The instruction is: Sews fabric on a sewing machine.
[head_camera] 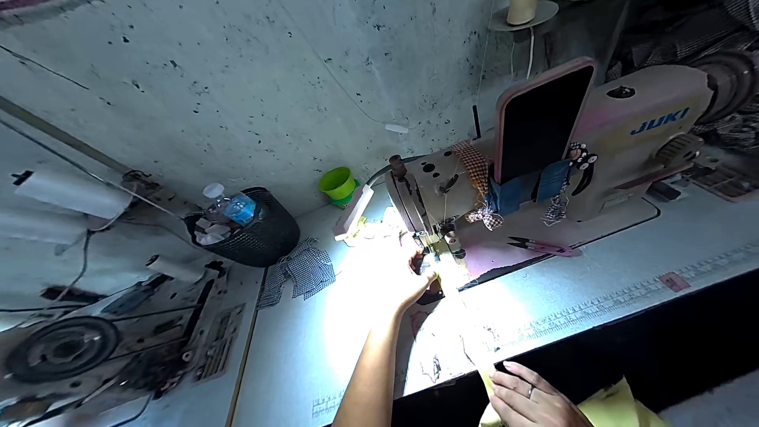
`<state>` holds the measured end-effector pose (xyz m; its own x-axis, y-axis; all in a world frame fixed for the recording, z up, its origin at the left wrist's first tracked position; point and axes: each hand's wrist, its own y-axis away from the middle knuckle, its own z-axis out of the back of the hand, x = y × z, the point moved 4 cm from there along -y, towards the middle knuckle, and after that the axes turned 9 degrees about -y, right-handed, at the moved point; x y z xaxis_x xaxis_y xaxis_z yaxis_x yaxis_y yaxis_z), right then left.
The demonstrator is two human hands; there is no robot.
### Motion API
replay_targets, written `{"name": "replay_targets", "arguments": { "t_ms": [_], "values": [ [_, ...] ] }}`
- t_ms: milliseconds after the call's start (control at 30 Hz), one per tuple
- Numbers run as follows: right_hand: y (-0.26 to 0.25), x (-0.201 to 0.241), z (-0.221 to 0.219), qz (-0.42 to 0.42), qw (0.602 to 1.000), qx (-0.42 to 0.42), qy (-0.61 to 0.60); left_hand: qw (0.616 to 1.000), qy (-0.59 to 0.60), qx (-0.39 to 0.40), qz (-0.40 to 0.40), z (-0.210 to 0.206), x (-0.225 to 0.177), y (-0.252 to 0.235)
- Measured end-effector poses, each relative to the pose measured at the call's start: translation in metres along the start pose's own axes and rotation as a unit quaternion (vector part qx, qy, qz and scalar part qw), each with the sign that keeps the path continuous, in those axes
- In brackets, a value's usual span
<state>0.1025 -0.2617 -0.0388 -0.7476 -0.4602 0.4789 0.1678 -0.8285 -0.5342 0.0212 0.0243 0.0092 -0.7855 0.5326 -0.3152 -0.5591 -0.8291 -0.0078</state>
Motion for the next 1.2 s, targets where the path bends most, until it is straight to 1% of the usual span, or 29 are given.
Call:
{"name": "replay_targets", "arguments": {
  "t_ms": [100,200,367,500,600,733,933,1000,1100,1200],
  "values": [
    [-0.01,-0.007,-0.002,0.0,0.999,-0.039,0.038,1.0,0.001,-0.003,0.005,0.0,-0.001,-0.001],
    [-0.021,-0.016,-0.007,0.025,0.995,-0.069,0.065,1.0,0.022,-0.006,0.008,-0.002,-0.001,-0.002],
    [-0.034,-0.023,-0.011,0.05,0.991,-0.075,0.1,1.0,0.015,-0.006,0.003,-0.004,0.001,-0.003],
    [-0.034,-0.026,-0.01,0.071,0.993,-0.061,0.077,1.0,0.011,0.005,0.009,-0.003,-0.001,0.0],
    [-0.03,-0.03,-0.009,0.088,0.994,-0.053,0.04,1.0,0.001,-0.015,-0.009,-0.005,0.001,-0.001],
    [-0.025,-0.035,-0.008,0.112,0.992,-0.056,-0.011,0.999,-0.013,-0.023,-0.022,-0.005,0.003,-0.001],
    [-0.024,-0.038,-0.01,0.088,0.992,-0.079,-0.044,1.0,-0.023,-0.015,-0.014,-0.004,0.002,-0.001],
    [-0.028,-0.04,-0.011,0.067,0.994,-0.083,-0.039,1.0,-0.02,0.002,-0.01,-0.005,0.002,-0.002],
    [-0.042,-0.044,-0.011,0.03,0.996,-0.078,-0.037,1.0,-0.005,0.003,-0.014,-0.012,0.006,-0.004],
    [-0.059,-0.046,-0.011,0.015,0.997,-0.07,-0.028,1.0,-0.015,0.0,-0.014,-0.011,0.007,-0.005]
  ]
}}
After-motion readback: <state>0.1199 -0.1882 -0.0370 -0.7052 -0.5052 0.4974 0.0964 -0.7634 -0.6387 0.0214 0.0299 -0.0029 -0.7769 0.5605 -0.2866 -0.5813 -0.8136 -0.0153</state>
